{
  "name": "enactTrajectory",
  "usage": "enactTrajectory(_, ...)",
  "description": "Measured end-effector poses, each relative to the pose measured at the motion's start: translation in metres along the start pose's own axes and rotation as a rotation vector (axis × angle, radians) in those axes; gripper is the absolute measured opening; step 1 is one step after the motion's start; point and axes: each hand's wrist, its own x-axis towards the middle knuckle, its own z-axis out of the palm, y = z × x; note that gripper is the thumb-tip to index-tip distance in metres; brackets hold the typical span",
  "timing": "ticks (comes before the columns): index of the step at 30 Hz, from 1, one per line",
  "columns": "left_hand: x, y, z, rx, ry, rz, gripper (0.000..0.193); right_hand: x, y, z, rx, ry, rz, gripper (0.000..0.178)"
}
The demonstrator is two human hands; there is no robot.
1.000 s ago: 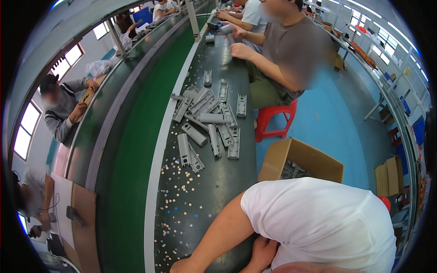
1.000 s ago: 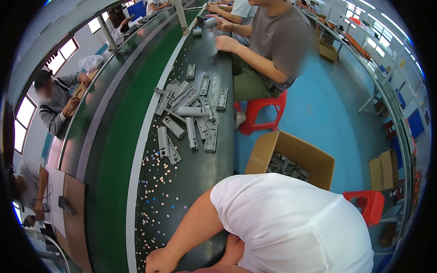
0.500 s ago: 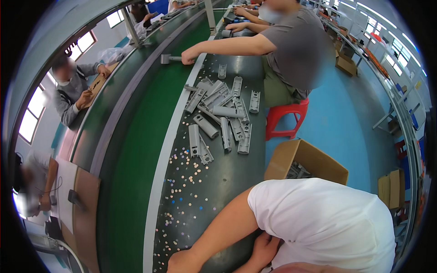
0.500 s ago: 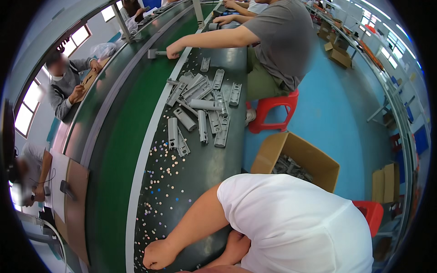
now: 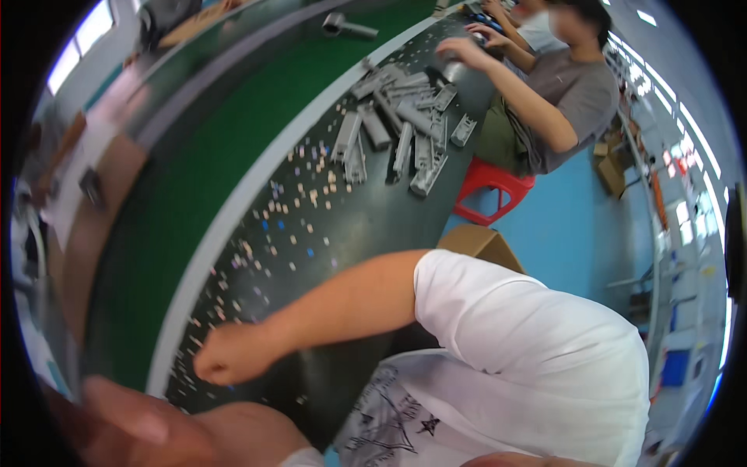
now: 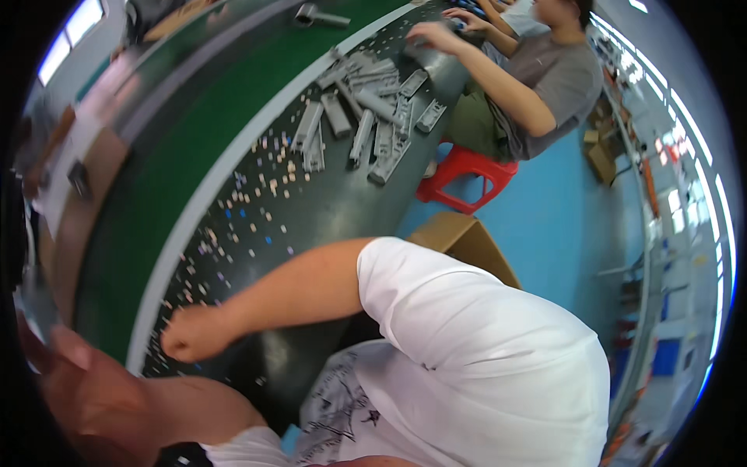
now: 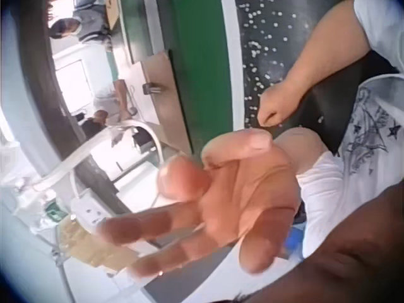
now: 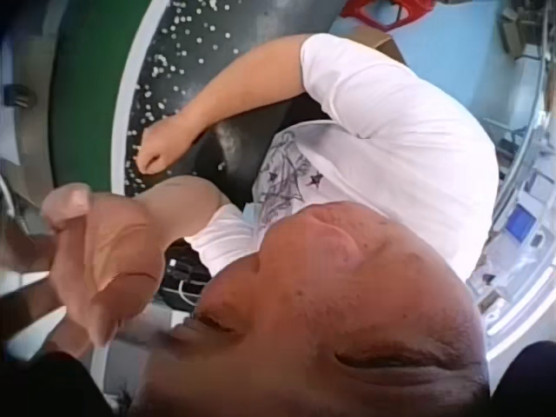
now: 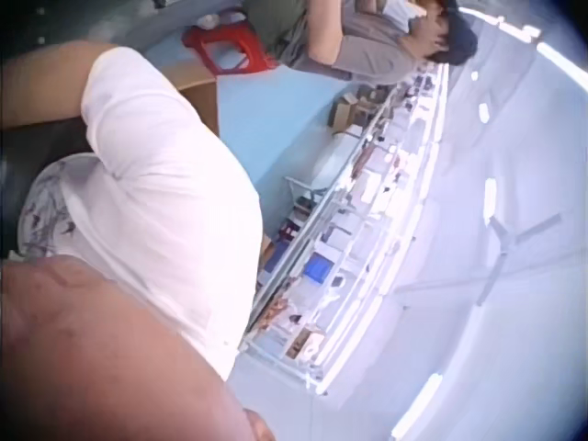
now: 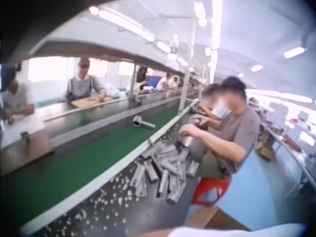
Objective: Assembling plastic components of a handheld electronic device at a manual assembly station.
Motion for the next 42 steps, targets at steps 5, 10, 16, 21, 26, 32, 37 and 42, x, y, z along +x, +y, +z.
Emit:
enactTrajectory(5, -0.038, 0.019, -0.034, -0.001, 0.177, -0.131, 0.052, 0.014, -0.014, -0.001, 0.052, -0.021, -0.049, 0.005)
enactTrajectory(10, -0.037, -0.006, -0.061, -0.044, 0.256, 0.023, 0.048, -0.001, -0.011, 0.007, 0.058, -0.179, 0.050, 0.006)
enactTrajectory(16, -0.023, -0.008, -0.059, 0.004, 0.385, 0.228, 0.044, -0.004, -0.019, 0.021, 0.070, -0.226, 0.073, 0.011)
enactTrajectory(21, -0.046, 0.006, -0.040, -0.162, 0.383, -0.147, 0.041, 0.005, -0.014, 0.010, -0.015, -0.082, -0.037, 0.004)
enactTrajectory(26, -0.044, -0.004, -0.030, -0.221, 0.355, -0.244, 0.038, 0.007, -0.017, 0.006, 0.068, -0.120, 0.030, 0.003)
enactTrajectory(32, -0.028, -0.004, -0.002, -0.417, 0.267, -0.249, 0.036, -0.002, -0.015, 0.009, 0.013, -0.152, 0.018, 0.005)
enactTrajectory(37, -0.011, -0.021, 0.020, -0.621, 0.146, -0.244, 0.034, -0.017, 0.004, 0.021, -0.032, -0.052, 0.021, 0.010)
enactTrajectory(42, -0.027, -0.031, 0.032, -0.764, 0.243, -0.336, 0.034, -0.006, -0.027, 0.006, 0.012, -0.187, 0.152, 0.006)
